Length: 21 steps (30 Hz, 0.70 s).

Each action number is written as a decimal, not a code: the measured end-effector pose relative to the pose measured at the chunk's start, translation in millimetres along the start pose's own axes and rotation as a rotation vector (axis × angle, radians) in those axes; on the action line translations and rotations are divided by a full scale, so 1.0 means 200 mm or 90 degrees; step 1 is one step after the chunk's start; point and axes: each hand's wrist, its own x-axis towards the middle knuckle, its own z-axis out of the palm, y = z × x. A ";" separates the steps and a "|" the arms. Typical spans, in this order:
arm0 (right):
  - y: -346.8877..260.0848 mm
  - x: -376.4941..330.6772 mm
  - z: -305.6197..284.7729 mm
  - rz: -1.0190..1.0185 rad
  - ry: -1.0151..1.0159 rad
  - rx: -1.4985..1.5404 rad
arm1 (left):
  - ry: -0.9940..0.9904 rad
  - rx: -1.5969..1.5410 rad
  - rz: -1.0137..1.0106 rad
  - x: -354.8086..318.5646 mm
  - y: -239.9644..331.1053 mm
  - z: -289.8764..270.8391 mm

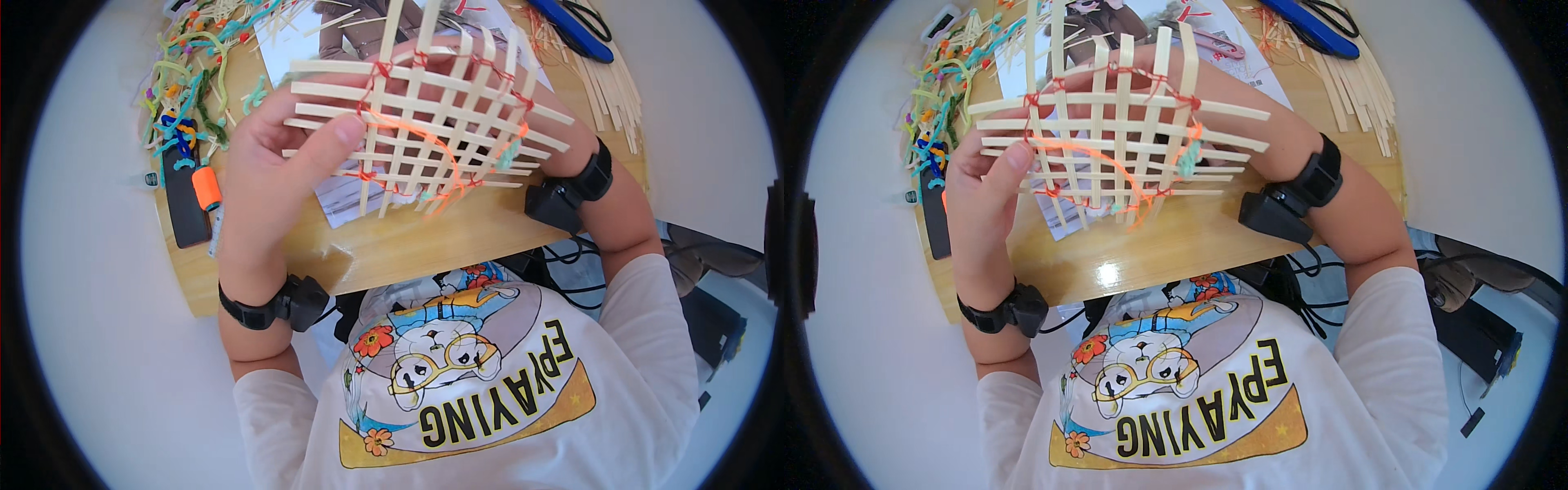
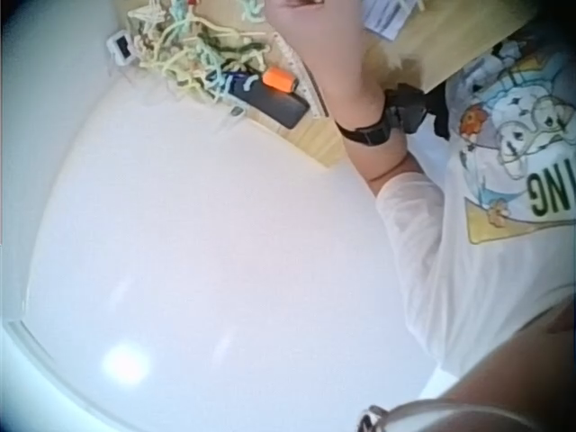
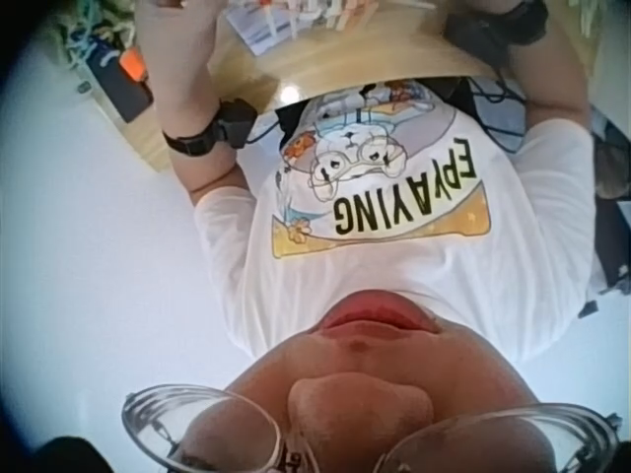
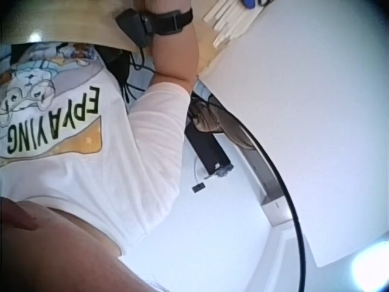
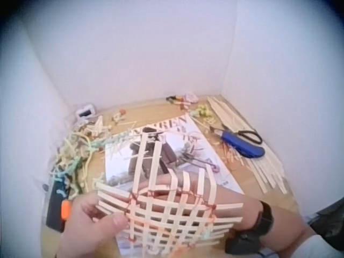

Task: Weaving flat bamboo sticks together and securing the pattern with orange string to create a craft piece.

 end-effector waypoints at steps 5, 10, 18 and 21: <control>0.04 0.00 0.00 0.022 0.010 0.075 | -0.026 0.047 0.072 -0.02 0.02 0.02; 0.13 0.02 0.01 -0.026 -0.050 0.156 | -0.056 0.044 0.074 -0.02 0.04 0.04; 0.10 0.03 0.03 -0.101 -0.029 -0.014 | -0.074 -0.008 0.054 0.00 0.01 0.06; 0.09 0.03 0.03 -0.061 0.017 -0.008 | -0.035 0.041 0.050 0.01 -0.01 0.04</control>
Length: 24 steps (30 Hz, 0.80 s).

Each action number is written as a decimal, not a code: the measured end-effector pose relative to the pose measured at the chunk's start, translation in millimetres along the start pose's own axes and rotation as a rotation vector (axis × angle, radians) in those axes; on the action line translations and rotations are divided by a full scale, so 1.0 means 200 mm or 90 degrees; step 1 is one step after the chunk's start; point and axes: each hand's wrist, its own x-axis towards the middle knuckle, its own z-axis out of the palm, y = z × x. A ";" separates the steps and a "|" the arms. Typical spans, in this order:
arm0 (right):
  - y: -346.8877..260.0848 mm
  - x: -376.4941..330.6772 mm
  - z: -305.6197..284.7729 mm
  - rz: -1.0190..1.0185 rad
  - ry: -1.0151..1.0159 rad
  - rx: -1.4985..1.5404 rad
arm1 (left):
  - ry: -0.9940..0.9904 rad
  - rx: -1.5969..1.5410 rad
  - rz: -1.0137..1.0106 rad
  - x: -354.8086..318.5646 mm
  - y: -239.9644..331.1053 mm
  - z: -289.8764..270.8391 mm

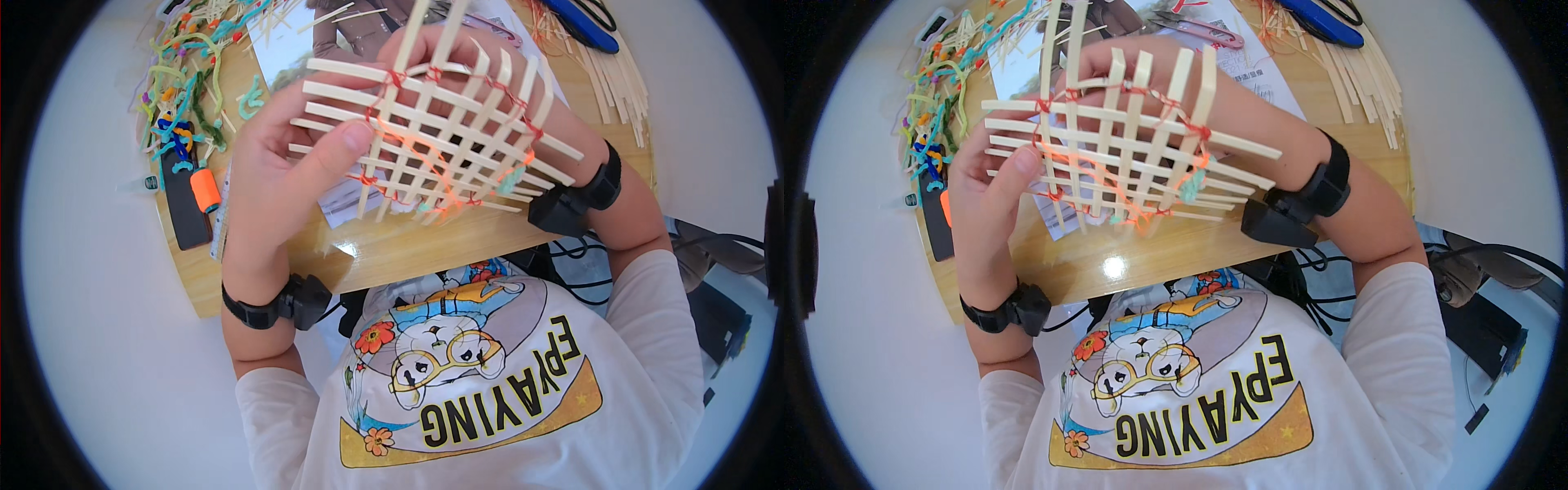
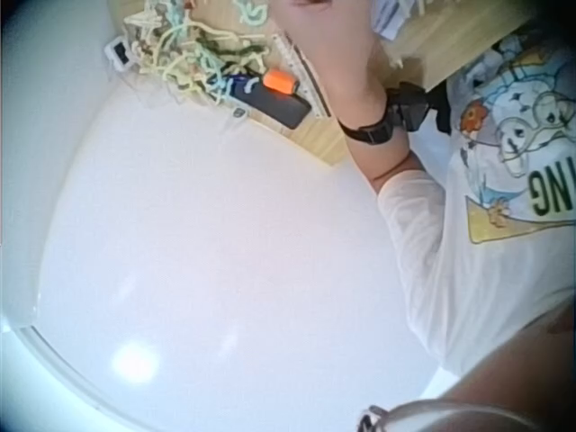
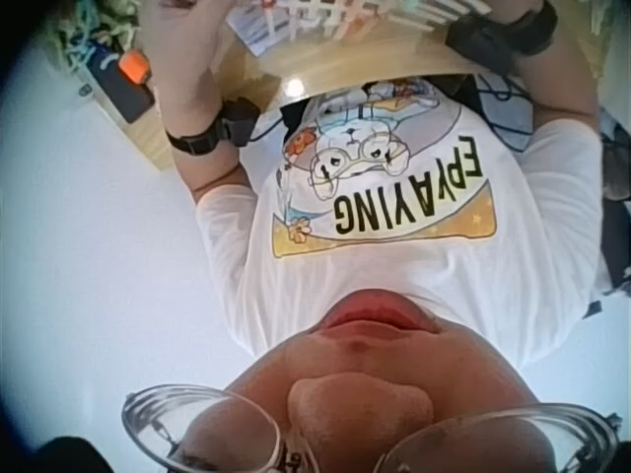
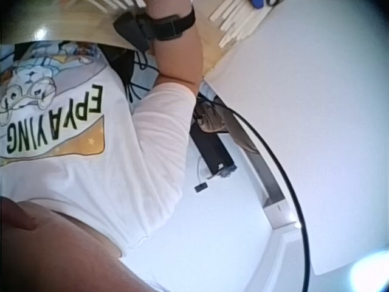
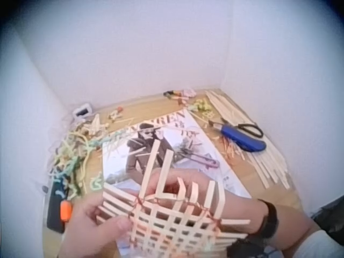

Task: Weaving flat bamboo sticks together and securing the pattern with orange string to create a craft piece.

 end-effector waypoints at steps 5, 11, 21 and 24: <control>-0.03 0.02 -0.10 0.077 0.111 0.149 | 0.046 0.002 -0.021 0.02 -0.03 -0.04; 0.06 0.07 -0.30 0.098 0.186 0.187 | 0.098 -0.032 -0.030 0.03 -0.03 -0.05; -0.09 0.03 -0.36 0.060 0.295 0.259 | 0.108 -0.040 -0.039 0.04 -0.03 -0.06; -0.11 0.02 -0.39 -0.014 0.420 0.315 | 0.106 -0.032 -0.040 0.04 -0.03 -0.06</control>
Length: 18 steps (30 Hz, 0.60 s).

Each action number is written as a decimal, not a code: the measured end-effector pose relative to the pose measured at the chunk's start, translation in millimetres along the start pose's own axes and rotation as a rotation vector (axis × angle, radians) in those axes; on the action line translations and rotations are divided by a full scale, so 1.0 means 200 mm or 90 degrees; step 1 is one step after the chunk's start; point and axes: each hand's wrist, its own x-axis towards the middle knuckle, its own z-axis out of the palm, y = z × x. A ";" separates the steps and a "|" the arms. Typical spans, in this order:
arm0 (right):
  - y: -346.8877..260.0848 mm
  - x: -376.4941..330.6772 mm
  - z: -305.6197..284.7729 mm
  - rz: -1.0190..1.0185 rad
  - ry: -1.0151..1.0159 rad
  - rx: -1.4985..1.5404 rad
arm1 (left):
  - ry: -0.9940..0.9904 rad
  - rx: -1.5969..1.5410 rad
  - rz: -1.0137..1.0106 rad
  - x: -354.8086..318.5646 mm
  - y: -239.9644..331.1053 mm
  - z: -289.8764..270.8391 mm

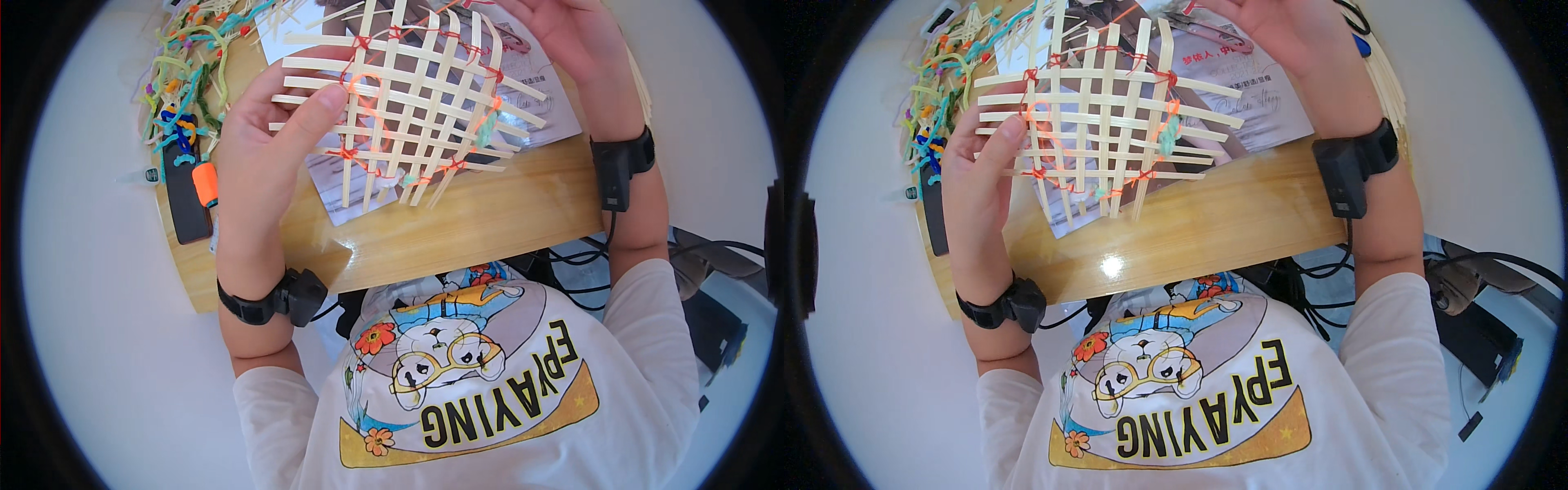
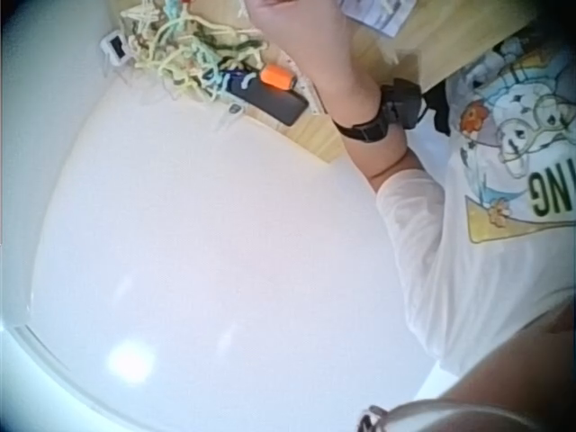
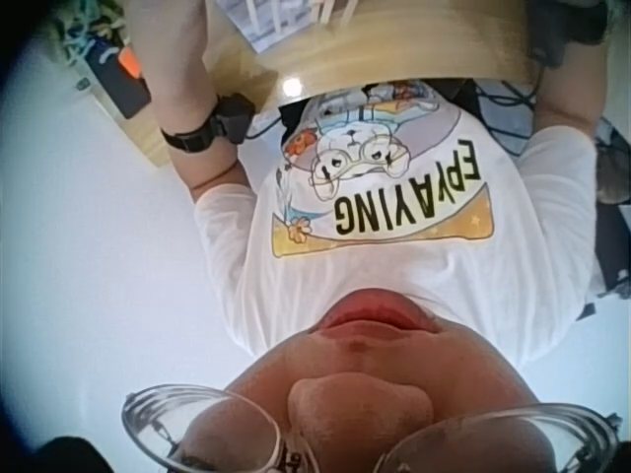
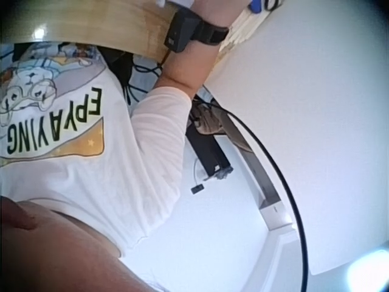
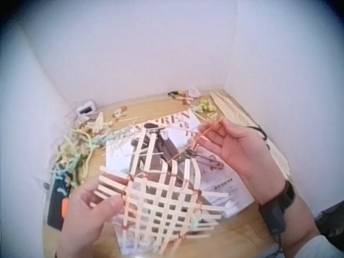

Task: Weaving flat bamboo sticks together and securing the pattern with orange string to create a craft piece.

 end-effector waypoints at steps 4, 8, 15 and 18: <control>-0.09 0.04 -0.09 0.039 -0.175 0.119 | -0.023 0.010 -0.009 0.01 -0.02 -0.01; -0.22 0.06 -0.18 -0.022 -0.142 -0.060 | -0.028 0.054 -0.040 0.04 -0.04 -0.03; -0.35 0.05 -0.26 -0.143 -0.072 -0.247 | -0.080 0.058 -0.060 0.04 -0.02 -0.04; -0.38 0.07 -0.32 -0.206 -0.027 -0.298 | -0.123 0.116 -0.076 0.03 -0.01 -0.05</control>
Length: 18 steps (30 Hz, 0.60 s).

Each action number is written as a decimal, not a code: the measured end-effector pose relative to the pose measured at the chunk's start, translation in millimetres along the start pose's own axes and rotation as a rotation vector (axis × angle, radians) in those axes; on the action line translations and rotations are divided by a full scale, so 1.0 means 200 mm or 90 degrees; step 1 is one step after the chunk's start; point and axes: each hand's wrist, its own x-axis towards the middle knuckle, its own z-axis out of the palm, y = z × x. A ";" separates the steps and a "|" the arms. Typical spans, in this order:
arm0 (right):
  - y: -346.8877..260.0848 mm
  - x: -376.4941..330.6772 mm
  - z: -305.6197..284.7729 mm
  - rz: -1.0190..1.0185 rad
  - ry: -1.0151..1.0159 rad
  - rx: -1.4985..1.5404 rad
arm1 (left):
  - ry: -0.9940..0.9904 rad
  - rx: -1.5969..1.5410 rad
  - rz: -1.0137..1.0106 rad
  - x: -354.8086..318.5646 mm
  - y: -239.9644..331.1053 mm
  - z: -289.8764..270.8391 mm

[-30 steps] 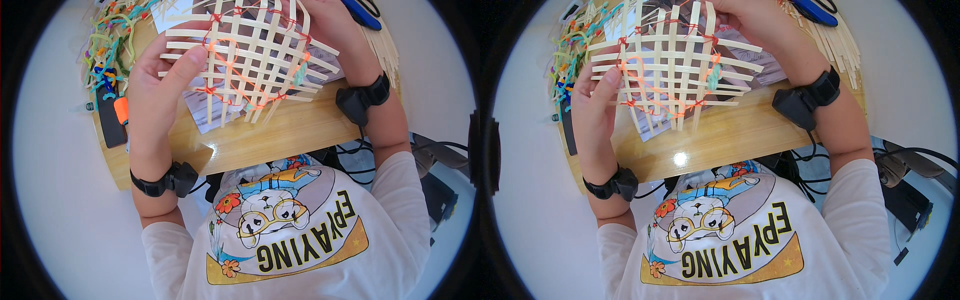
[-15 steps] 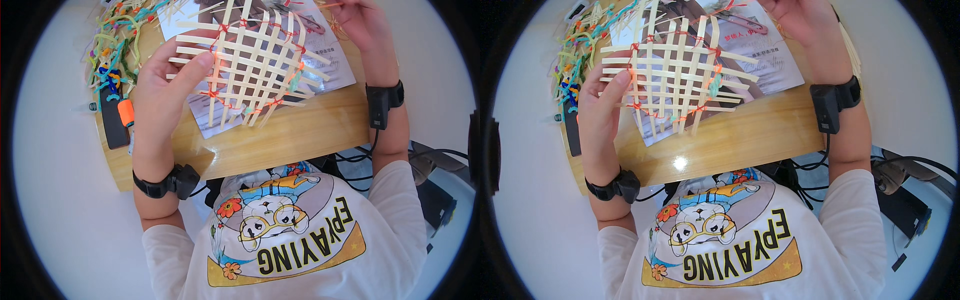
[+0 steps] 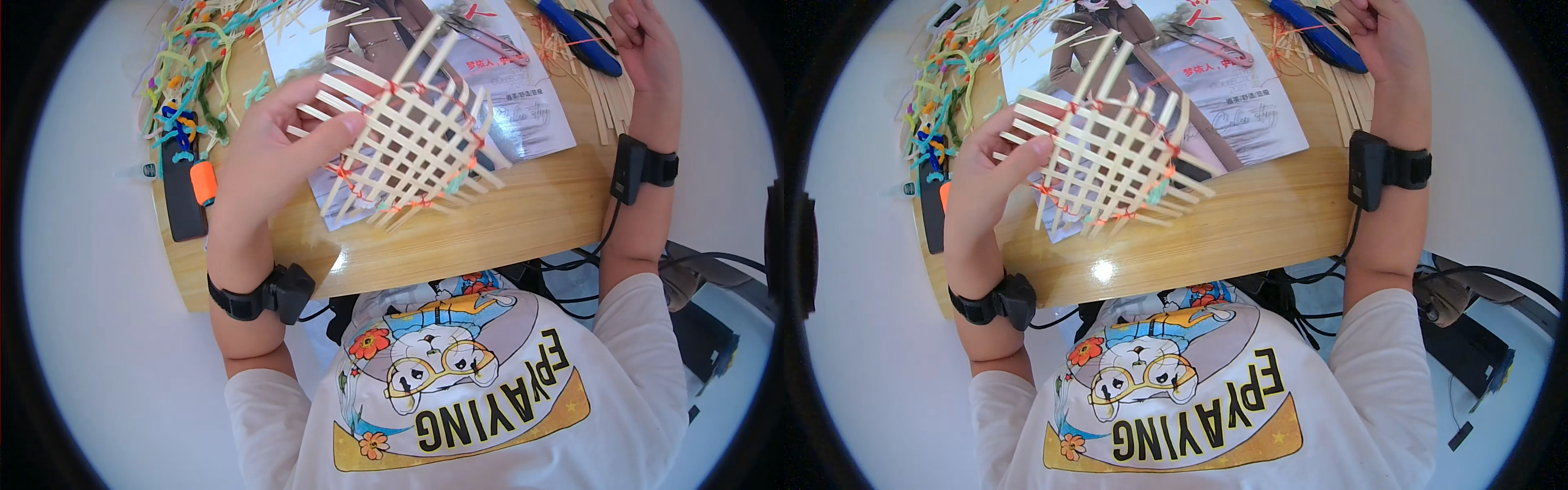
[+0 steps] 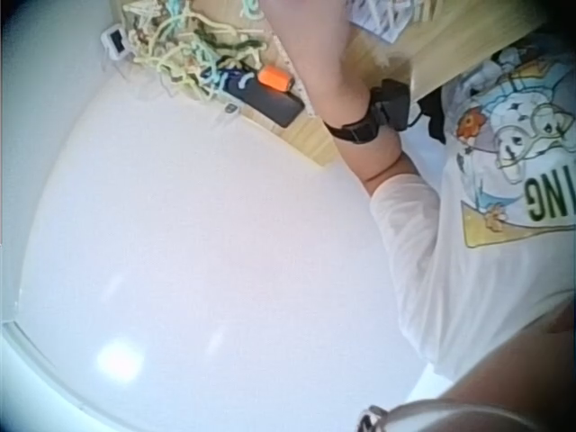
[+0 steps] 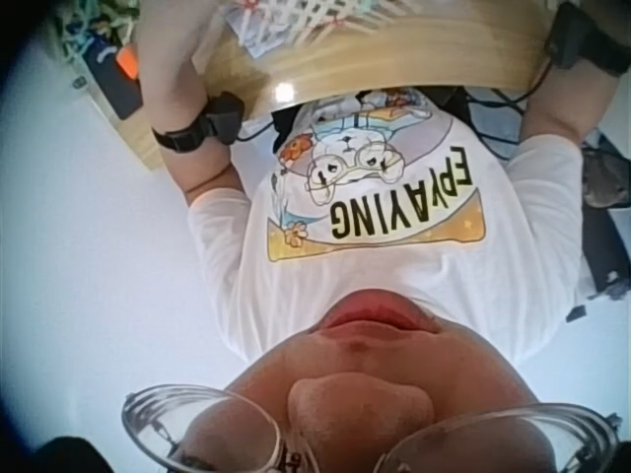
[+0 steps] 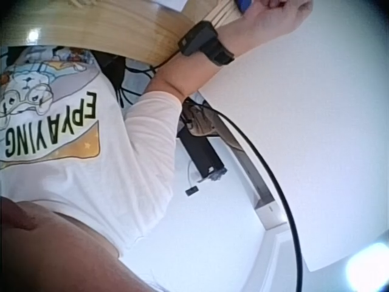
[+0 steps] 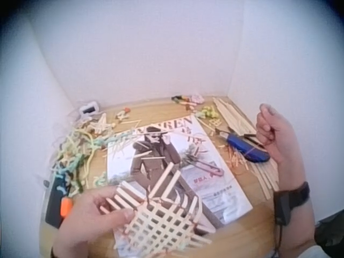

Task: Weaving flat bamboo sticks together and securing the pattern with orange string to create a craft piece.

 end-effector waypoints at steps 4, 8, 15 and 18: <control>0.02 0.03 -0.05 0.095 0.037 0.370 | -0.068 0.040 -0.024 0.00 0.01 0.00; 0.03 0.00 0.00 -0.064 0.029 -0.021 | -0.109 0.014 -0.025 -0.01 0.03 0.00; 0.01 -0.04 0.14 -0.145 -0.050 -0.215 | -0.098 -0.019 -0.002 -0.02 0.04 0.00; 0.02 -0.07 0.17 -0.160 -0.157 -0.323 | -0.049 -0.054 0.033 -0.03 0.07 0.01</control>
